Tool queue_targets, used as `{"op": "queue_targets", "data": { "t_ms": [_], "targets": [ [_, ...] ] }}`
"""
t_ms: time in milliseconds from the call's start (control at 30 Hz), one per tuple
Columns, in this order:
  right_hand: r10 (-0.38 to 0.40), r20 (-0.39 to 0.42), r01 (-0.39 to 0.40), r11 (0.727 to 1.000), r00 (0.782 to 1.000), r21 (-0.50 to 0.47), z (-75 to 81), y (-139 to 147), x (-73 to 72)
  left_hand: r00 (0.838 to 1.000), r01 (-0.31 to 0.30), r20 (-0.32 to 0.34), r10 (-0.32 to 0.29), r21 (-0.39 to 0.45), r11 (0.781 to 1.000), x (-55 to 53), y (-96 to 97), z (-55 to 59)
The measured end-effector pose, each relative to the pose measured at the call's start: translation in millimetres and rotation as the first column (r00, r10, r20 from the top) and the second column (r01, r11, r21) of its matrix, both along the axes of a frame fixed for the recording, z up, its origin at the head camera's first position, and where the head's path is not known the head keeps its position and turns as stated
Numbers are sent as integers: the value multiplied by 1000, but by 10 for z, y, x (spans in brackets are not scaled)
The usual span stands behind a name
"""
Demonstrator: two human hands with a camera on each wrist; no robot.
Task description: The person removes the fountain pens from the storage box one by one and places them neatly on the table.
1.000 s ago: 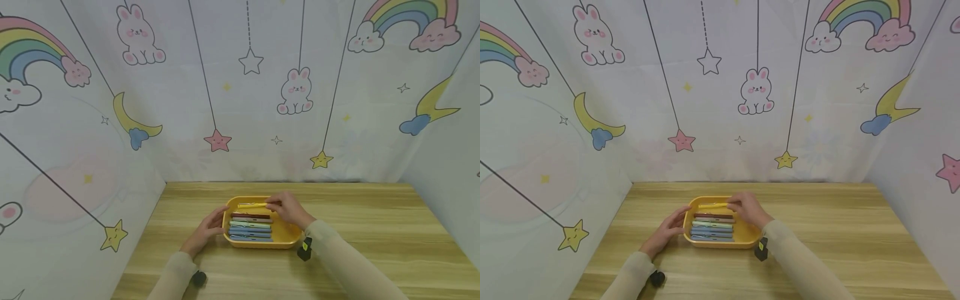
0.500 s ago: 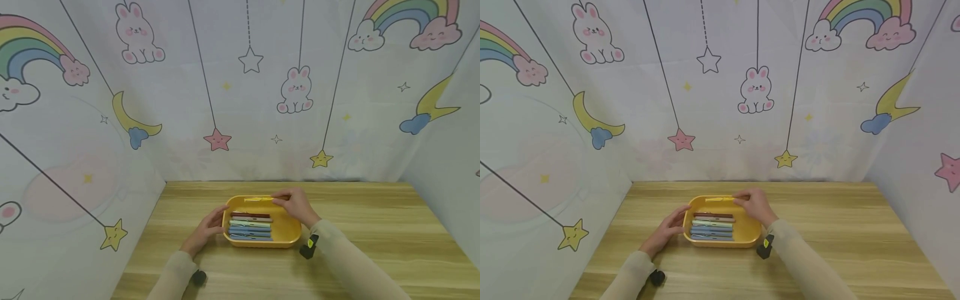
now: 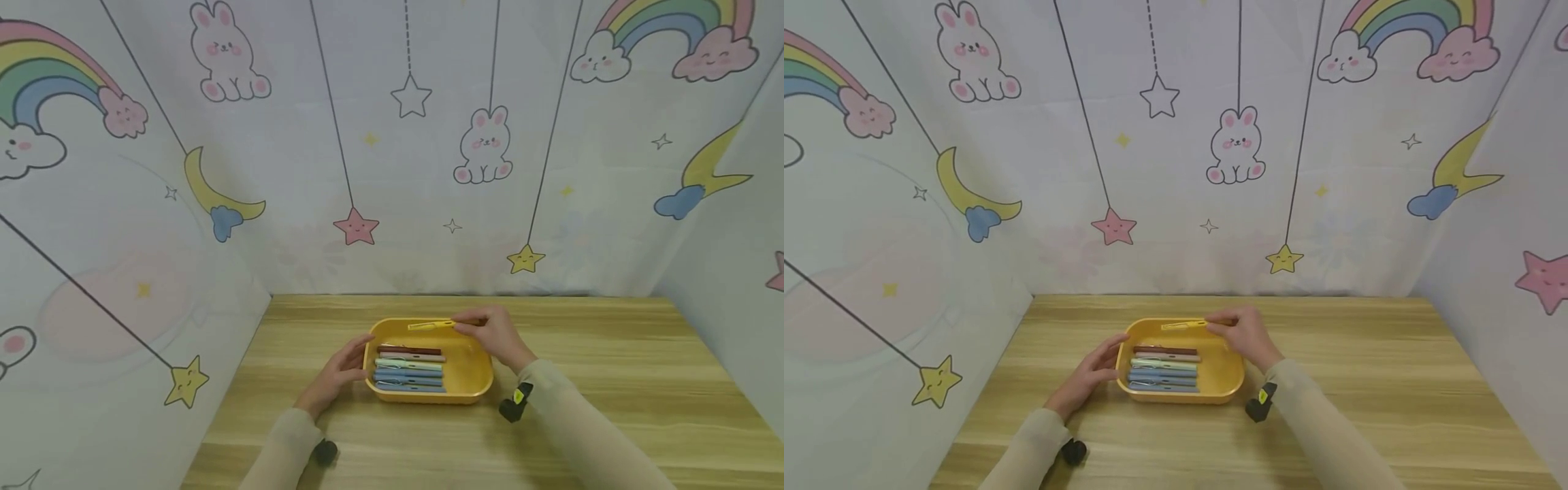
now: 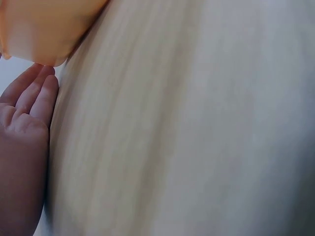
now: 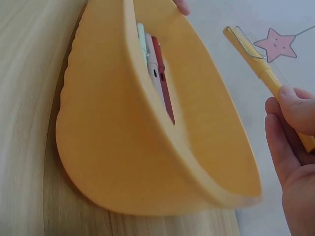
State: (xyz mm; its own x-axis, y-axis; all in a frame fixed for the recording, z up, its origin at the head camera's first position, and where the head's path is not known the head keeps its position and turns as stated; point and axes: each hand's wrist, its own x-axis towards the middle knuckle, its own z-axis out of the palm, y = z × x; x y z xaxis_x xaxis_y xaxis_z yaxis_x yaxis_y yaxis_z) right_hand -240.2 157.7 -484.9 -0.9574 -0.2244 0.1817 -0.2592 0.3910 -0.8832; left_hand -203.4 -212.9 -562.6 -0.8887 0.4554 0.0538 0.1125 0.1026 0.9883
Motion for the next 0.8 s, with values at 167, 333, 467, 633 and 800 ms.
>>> {"op": "queue_targets", "data": {
  "t_ms": [167, 333, 467, 633, 800],
  "targets": [
    [16, 27, -15, 1000, 1000, -6, -12, 130, -7, 1000, 3, -3, -3, 4, 1000, 0, 3, 3],
    [25, 17, -25, 1000, 1000, -4, -27, 262, -17, 1000, 19, 5, -19, 24, 1000, 7, -2, 1],
    [1, 37, 0, 1000, 999, -26, -54, 342, -27, 1000, 19, 16, -19, 26, 999, 1, -9, -10],
    [-32, 63, 35, 998, 997, -48, -51, 445, -39, 1000, 11, 18, -11, 17, 1000, -3, -9, -9],
    [-65, 73, 68, 997, 995, -38, -41, 564, -44, 1000, 7, 18, -7, 10, 1000, 1, -8, 0]
  ]
}}
